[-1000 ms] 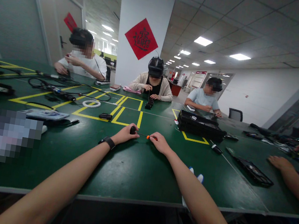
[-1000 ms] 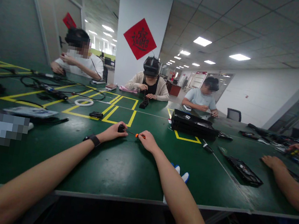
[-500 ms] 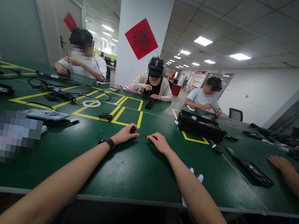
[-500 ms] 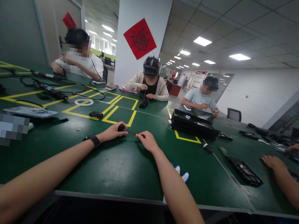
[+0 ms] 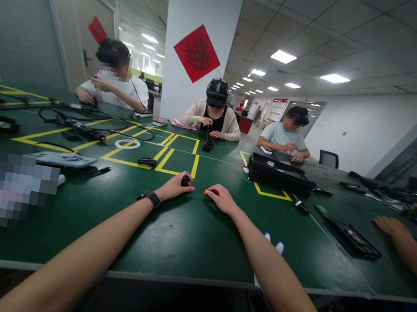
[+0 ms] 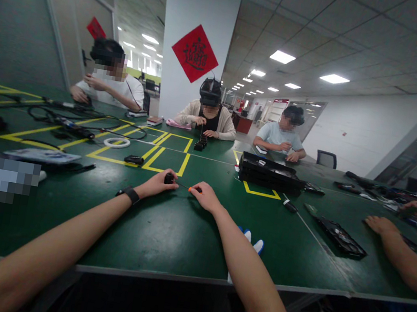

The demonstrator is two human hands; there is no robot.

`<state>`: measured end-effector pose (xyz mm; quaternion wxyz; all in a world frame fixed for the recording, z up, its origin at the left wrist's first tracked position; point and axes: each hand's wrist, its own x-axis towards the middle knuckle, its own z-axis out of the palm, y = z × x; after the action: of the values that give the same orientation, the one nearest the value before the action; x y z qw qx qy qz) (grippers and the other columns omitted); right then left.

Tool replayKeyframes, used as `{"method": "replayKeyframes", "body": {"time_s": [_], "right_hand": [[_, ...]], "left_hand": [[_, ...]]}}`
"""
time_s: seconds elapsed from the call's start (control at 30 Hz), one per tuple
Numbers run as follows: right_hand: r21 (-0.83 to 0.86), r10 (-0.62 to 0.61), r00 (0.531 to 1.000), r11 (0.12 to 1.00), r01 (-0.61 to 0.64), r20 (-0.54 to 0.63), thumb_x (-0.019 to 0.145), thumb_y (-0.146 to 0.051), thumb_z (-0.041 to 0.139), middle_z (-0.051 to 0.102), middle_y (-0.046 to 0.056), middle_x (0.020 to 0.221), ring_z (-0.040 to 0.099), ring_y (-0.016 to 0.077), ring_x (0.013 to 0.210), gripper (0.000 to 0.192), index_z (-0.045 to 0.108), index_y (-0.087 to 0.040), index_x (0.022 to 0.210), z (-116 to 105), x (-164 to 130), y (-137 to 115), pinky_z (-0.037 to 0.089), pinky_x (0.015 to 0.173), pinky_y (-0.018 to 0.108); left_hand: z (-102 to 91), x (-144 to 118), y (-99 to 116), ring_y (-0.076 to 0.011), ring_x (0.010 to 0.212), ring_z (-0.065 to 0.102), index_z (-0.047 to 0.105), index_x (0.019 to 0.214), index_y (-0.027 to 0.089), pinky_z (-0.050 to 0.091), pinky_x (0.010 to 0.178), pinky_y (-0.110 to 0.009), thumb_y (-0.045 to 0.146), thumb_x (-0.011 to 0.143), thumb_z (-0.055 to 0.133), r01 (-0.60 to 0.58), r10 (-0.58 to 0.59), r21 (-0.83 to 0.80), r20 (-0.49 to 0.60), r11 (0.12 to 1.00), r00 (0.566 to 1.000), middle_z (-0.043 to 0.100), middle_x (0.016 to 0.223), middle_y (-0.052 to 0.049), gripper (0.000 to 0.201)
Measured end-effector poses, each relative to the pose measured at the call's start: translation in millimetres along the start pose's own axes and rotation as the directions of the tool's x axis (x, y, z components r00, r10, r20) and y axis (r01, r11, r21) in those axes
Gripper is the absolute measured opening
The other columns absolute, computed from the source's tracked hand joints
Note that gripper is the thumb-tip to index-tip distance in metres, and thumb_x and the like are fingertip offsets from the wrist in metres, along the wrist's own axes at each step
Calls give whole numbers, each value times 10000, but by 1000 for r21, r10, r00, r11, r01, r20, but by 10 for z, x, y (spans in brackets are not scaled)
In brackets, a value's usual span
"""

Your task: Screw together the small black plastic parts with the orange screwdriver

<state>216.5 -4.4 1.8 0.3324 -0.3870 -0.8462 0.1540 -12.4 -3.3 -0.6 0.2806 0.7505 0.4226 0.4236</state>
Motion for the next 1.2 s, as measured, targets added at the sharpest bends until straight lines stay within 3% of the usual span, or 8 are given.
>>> {"method": "replayKeyframes", "body": {"time_s": [0.13,0.33,0.5,0.7,0.9,1.07,1.2], "right_hand": [[7,-5,1000,1000,5,9,851,-254,452,575,36,817,516,138,788,226,633,-162,753,-7,14,11,387,766,279],[19,15,1000,1000,-15,-14,789,-244,524,570,25,855,514,138,781,114,593,-165,833,2,-7,19,397,737,277],[51,30,999,998,-29,-25,730,-267,597,572,12,862,521,139,775,194,555,-171,893,1,-22,7,405,718,275],[14,19,1000,1000,-18,-14,834,-264,472,576,37,838,517,137,798,181,616,-157,809,-2,10,15,393,766,282],[-11,-1,999,1000,1,-35,771,-237,551,569,28,851,508,144,790,93,597,-166,808,6,4,31,392,742,279],[-12,4,999,1000,-4,-41,702,-247,623,571,15,851,509,150,785,193,570,-170,871,13,-17,20,392,715,276],[-24,-9,1000,1000,9,-18,784,-303,549,587,34,872,509,158,831,166,606,-172,868,9,-3,22,382,769,295]], "left_hand": [[4,4,-11,-155,731,575,505,896,193,451,740,-315,374,637,659,5,-5,-8,1,1000,1000,590,766,9,351],[3,3,-14,-147,721,575,508,895,192,454,738,-310,377,628,666,9,-9,-11,-4,1000,1000,596,769,10,361],[2,2,-6,-148,723,577,512,887,191,455,736,-310,387,626,668,4,-4,-3,-4,1000,1000,596,776,7,362],[10,15,-45,-147,713,576,511,895,192,455,722,-308,378,635,659,4,-4,-3,-5,1000,1000,593,758,13,353],[7,16,-54,-148,723,582,511,891,191,454,730,-308,378,631,664,-17,17,-7,-6,1000,1000,597,774,8,355],[5,10,-44,-146,720,581,510,898,190,453,732,-307,385,634,661,-18,18,-10,2,1000,1000,599,777,7,362],[5,14,-45,-149,724,582,511,897,190,452,731,-309,389,633,663,-13,13,-5,1,1000,1000,599,782,3,364]]}}
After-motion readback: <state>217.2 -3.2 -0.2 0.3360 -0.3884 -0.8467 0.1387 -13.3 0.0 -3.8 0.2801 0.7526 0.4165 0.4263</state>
